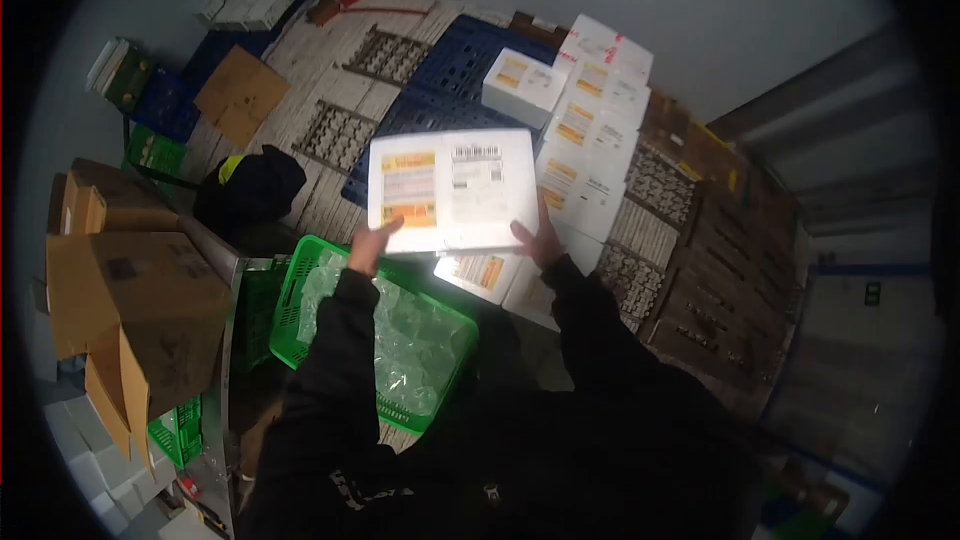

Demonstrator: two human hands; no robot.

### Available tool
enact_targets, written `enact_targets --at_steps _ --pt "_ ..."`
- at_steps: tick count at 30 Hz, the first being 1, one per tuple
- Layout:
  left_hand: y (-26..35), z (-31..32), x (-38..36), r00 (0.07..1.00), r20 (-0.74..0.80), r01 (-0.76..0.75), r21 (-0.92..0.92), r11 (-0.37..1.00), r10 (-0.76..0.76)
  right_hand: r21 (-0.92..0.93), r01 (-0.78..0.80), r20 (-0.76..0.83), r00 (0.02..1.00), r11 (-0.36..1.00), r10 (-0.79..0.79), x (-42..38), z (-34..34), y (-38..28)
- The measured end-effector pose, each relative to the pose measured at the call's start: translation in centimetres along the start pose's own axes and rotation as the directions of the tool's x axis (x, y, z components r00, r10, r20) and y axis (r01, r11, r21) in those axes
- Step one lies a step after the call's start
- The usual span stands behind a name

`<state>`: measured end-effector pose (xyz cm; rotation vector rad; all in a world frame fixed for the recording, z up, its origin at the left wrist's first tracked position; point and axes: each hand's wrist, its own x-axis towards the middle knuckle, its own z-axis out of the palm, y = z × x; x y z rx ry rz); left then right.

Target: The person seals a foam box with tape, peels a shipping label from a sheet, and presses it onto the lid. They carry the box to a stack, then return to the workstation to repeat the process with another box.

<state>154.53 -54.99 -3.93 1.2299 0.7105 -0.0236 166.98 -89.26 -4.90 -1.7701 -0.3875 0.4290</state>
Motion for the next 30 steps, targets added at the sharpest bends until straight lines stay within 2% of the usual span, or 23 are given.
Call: enact_targets --at_steps 1,3,4,5,6,9,10,11,13,14,16,17,18,19,21,22,23,24,27,29,30 --pt "-0.5 -0.2 3.2 0.998 -0.027 0.049 0.062 0.997 -0.047 0.225 -0.057 0.065 0.997 0.973 0.043 3.3 0.2 2.2" --pt "3.6 2.1 8.3 0.997 -0.013 0.076 0.109 0.991 -0.075 0.355 -0.234 0.14 0.971 0.905 0.196 8.6 -0.4 -0.3" --pt "6.1 3.5 11.1 0.995 -0.005 0.1 0.133 0.986 -0.101 0.393 -0.229 0.12 0.973 0.89 0.198 11.6 -0.4 1.0" --pt "7.2 4.2 14.5 0.987 -0.005 0.157 0.159 0.975 -0.158 0.429 -0.222 0.099 0.975 0.876 0.199 14.4 -0.3 2.7" --pt "7.2 4.3 18.9 0.987 0.015 0.153 0.197 0.969 -0.158 0.462 -0.215 0.079 0.976 0.861 0.201 16.9 -0.3 4.4" --pt "6.7 5.9 28.9 0.993 -0.003 0.111 0.277 0.954 -0.114 0.453 -0.207 0.006 0.973 0.867 0.229 22.8 -0.1 8.8" --pt "5.9 6.0 32.3 0.99 0.035 0.124 0.274 0.954 -0.138 0.424 -0.116 -0.061 0.986 0.898 0.156 24.7 0.2 11.2" --pt "4.6 6.3 35.7 0.984 0.095 0.127 0.214 0.968 -0.15 0.408 -0.116 -0.063 0.986 0.905 0.155 26.5 -0.4 13.8" --pt "2.9 8.1 41.2 0.972 0.136 0.16 0.205 0.966 -0.19 0.378 -0.122 -0.06 0.986 0.918 0.156 30.0 -1.7 17.9" --pt "2.1 8.8 43.8 0.954 0.198 0.175 0.236 0.956 -0.224 0.32 -0.036 -0.164 0.982 0.947 0.093 31.5 -2.0 19.9" --pt "-2.5 9.5 49.7 0.96 0.164 0.189 0.219 0.957 -0.227 -0.057 -0.192 0.032 0.98 0.98 0.194 32.6 -5.6 21.1" --pt "-5.9 9.8 53.1 0.961 0.144 0.202 0.209 0.957 -0.235 -0.253 -0.239 0.117 0.954 0.938 0.275 32.8 -8.1 21.5" --pt "-10.0 9.8 56.5 0.967 0.114 0.194 0.258 0.946 -0.229 -0.368 -0.149 -0.07 0.989 0.918 0.132 32.6 -10.6 22.4" --pt "-14.2 10.6 58.6 0.983 0.025 0.159 0.369 0.916 -0.181 -0.492 -0.077 -0.23 0.972 0.867 -0.044 32.3 -13.1 23.3" --pt "-19.1 13.7 59.0 0.962 -0.124 0.27 0.268 0.925 -0.245 -0.853 -0.209 -0.336 0.921 0.478 -0.198 31.9 -18.6 25.2" --pt "-21.2 15.2 58.5 0.982 -0.077 0.187 0.241 0.952 -0.174 -0.872 -0.268 -0.338 0.935 0.41 -0.108 31.5 -19.3 27.3" --pt "-22.9 16.8 58.4 0.989 -0.112 0.118 0.241 0.963 -0.093 -0.886 -0.321 -0.346 0.938 0.335 -0.016 30.9 -19.4 29.4" --pt "-24.4 17.5 59.2 0.988 -0.119 0.112 0.126 0.986 -0.097 -0.894 -0.367 -0.359 0.93 0.257 0.076 30.9 -19.4 30.6" --pt "-26.4 17.7 60.3 0.989 -0.063 0.128 -0.106 0.986 -0.135 -0.893 -0.339 -0.332 0.94 0.297 0.075 30.4 -20.0 32.5" --pt "-27.4 16.3 62.8 0.977 0.13 0.191 -0.186 0.964 -0.169 -0.882 -0.366 -0.348 0.931 0.298 0.114 30.3 -19.7 32.6" --pt "-26.8 16.3 63.1 0.962 0.212 0.21 -0.169 0.963 -0.173 -0.884 -0.368 -0.35 0.93 0.289 0.111 30.4 -19.7 32.8"
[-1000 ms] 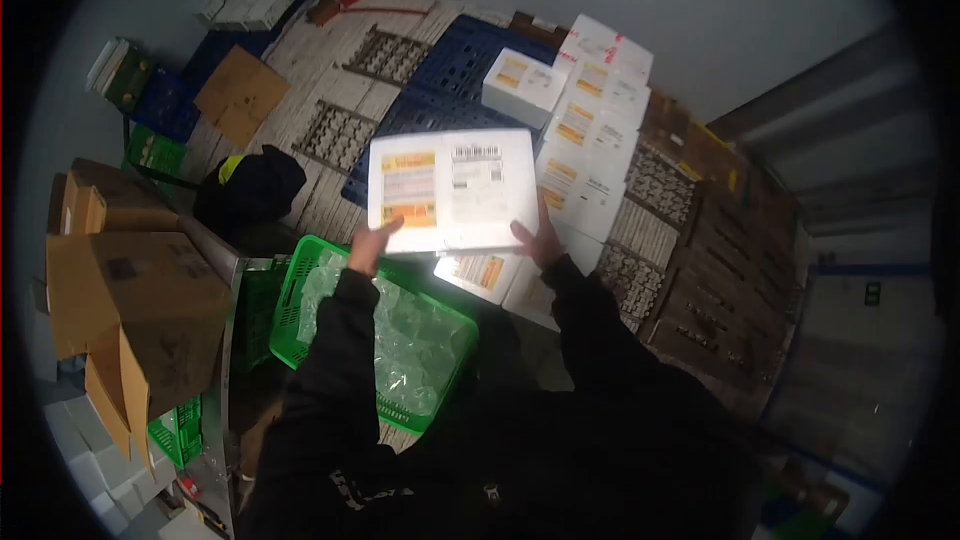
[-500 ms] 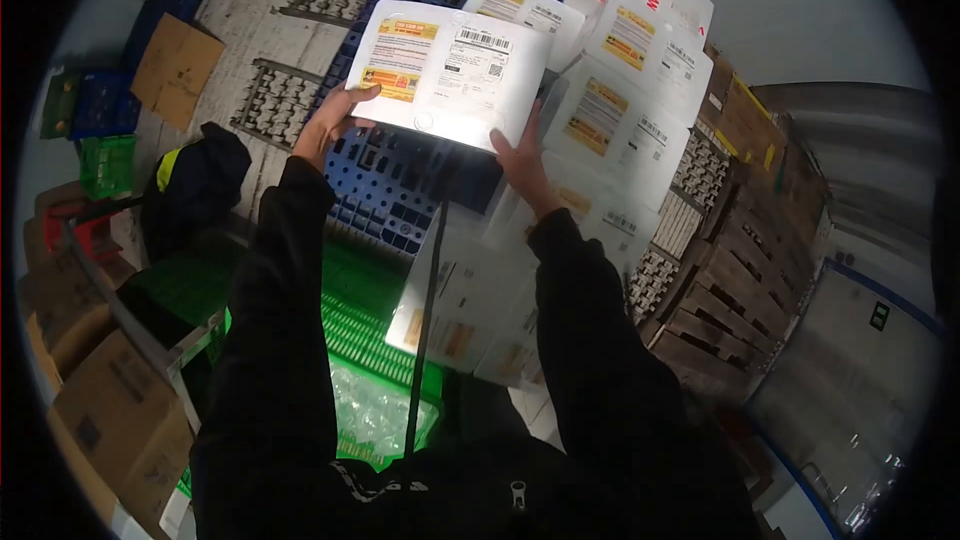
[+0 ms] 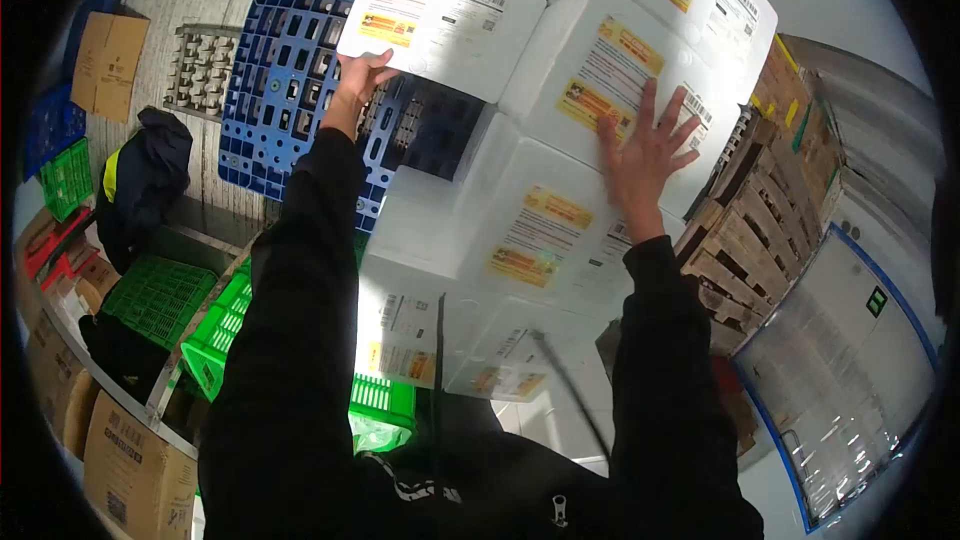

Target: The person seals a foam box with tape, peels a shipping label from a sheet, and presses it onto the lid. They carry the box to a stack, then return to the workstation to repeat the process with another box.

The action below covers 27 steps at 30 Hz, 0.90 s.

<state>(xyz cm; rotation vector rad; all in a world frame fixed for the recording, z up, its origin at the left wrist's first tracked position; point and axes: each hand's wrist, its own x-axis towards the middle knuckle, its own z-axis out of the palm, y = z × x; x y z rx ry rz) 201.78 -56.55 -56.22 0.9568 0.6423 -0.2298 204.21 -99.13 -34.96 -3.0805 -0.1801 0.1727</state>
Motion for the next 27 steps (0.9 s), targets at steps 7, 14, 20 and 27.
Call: enact_targets --at_steps 7,14,20,27 --pt "1.6 4.0 -2.1 0.908 -0.419 0.032 0.118 0.993 0.02 -0.028 -0.021 -0.013 1.0 0.999 0.02 -0.4 -0.4 0.4" --pt "1.7 22.1 -20.4 0.662 -0.513 -0.161 0.615 0.772 0.547 -0.213 -0.03 0.117 0.992 0.977 0.056 0.9 -1.9 -0.3" --pt "1.7 17.2 -55.2 0.747 -0.033 -0.54 0.553 0.635 0.664 -0.548 0.47 -0.122 0.774 0.692 -0.621 2.5 1.3 -2.4" --pt "-10.1 -10.1 -93.4 0.063 -0.858 0.162 0.513 0.843 0.51 0.632 0.618 -0.36 0.768 0.468 -0.529 -30.9 -1.8 -28.2"
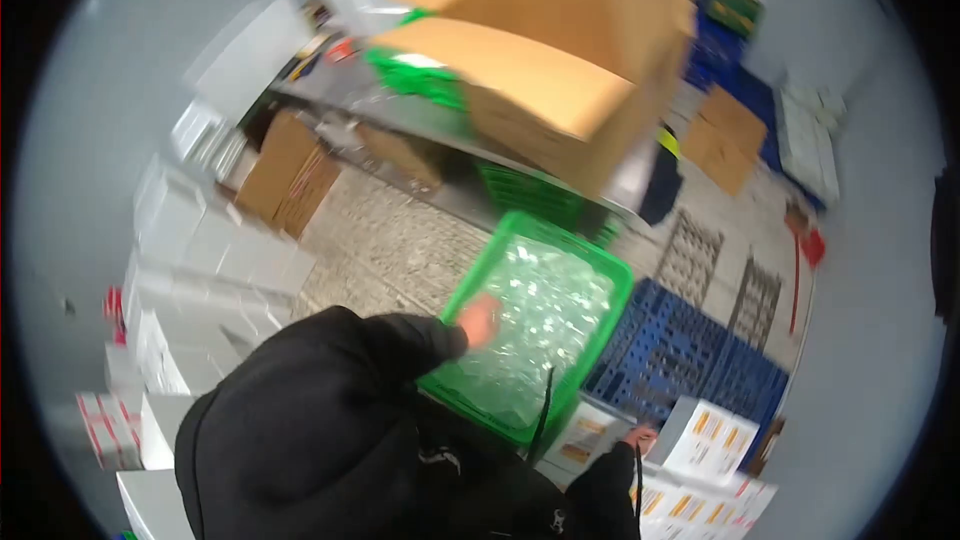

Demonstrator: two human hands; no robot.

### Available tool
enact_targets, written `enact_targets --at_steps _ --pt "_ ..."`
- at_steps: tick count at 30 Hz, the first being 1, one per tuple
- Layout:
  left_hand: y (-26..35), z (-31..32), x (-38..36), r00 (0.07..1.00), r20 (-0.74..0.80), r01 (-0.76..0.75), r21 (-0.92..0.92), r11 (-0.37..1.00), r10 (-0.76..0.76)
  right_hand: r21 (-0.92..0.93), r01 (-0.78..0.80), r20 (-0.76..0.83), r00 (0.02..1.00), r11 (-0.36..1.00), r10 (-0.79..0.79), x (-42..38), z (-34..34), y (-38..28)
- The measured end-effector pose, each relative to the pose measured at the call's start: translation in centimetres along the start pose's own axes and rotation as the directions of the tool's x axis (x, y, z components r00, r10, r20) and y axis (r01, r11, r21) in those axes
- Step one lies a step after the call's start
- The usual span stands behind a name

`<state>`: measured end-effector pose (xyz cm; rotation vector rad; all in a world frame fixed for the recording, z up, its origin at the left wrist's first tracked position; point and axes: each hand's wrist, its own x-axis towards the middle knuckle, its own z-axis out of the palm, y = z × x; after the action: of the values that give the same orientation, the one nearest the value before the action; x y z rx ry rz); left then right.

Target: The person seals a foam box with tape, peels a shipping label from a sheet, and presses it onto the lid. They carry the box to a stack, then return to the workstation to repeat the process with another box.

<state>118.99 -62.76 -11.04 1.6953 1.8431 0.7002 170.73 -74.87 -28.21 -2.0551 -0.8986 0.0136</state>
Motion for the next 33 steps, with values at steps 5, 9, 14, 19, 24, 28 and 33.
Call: enact_targets --at_steps 5,9,14,19,24,28,33 --pt "-25.6 -23.1 2.1 0.827 -0.423 0.285 -0.252 0.925 -0.37 0.43 0.054 0.376 0.897 0.901 -0.233 -18.6 7.3 -23.1" --pt "-41.6 -38.0 -6.0 0.611 -0.52 0.463 -0.377 0.802 -0.597 0.187 -0.423 0.848 0.526 0.887 0.072 -32.1 14.8 -39.0" --pt "-52.8 -54.9 -16.4 0.055 -0.763 0.544 -0.519 0.66 -0.645 0.286 -0.081 0.958 0.061 0.955 -0.282 -40.9 25.9 -57.0" --pt "-61.1 -67.6 -16.0 -0.145 -0.72 0.302 -0.685 0.663 -0.678 0.371 0.199 0.922 0.038 0.907 -0.385 -43.2 38.3 -65.1" --pt "-69.3 -82.2 -4.8 0.156 -0.703 0.165 -0.674 0.72 -0.694 0.273 -0.316 0.951 -0.054 0.909 -0.304 -44.6 42.8 -69.9" --pt "-75.0 -95.2 2.4 -0.095 -0.303 -0.112 -0.943 0.312 -0.948 0.33 0.083 0.944 -0.031 0.94 -0.328 -45.8 41.6 -76.8" --pt "-80.9 -105.2 5.3 -0.521 -0.353 0.391 -0.908 0.15 -0.777 0.072 0.564 0.997 -0.068 0.822 -0.041 -46.9 56.2 -75.2"
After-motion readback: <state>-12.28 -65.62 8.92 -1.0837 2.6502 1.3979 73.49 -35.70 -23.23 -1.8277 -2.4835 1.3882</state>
